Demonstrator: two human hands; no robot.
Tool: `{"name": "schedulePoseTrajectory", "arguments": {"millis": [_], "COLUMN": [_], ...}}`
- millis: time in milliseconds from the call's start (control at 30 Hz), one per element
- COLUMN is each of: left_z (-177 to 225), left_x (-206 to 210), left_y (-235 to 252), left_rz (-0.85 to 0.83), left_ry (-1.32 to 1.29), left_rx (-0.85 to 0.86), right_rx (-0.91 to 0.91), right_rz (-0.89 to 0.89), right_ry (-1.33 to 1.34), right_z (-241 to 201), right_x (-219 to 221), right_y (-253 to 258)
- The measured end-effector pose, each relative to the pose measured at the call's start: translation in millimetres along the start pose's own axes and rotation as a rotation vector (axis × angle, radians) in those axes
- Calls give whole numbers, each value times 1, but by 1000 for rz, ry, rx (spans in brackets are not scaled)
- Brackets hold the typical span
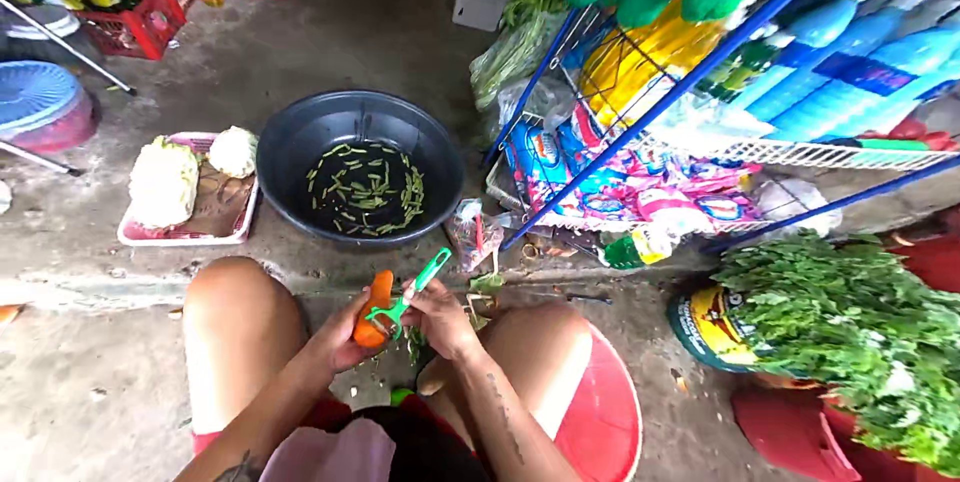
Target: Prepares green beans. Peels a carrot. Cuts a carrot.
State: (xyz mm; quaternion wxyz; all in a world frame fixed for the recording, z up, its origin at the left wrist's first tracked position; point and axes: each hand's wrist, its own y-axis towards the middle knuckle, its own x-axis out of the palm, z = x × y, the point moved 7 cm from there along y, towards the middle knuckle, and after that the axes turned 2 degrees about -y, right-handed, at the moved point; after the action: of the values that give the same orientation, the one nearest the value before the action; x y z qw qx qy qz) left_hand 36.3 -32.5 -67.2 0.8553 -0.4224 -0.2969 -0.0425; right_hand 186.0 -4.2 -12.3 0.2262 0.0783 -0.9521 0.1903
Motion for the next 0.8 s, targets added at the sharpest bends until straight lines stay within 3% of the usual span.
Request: {"name": "schedulePoseTrajectory", "arguments": {"millis": [200, 433, 800], "left_z": [-9, -3, -9], "left_x": [8, -3, -10], "left_y": [-14, -11, 0], "left_rz": [-183, -25, 41], "left_ry": [24, 27, -4], "left_rx": [-22, -35, -31], "right_rx": [74, 217, 305], "right_rz": [-125, -237, -102], "right_ry": [-13, 113, 139], "right_z": [10, 38, 60], "right_x": [8, 5, -5], "right_y": [0, 38, 57]}}
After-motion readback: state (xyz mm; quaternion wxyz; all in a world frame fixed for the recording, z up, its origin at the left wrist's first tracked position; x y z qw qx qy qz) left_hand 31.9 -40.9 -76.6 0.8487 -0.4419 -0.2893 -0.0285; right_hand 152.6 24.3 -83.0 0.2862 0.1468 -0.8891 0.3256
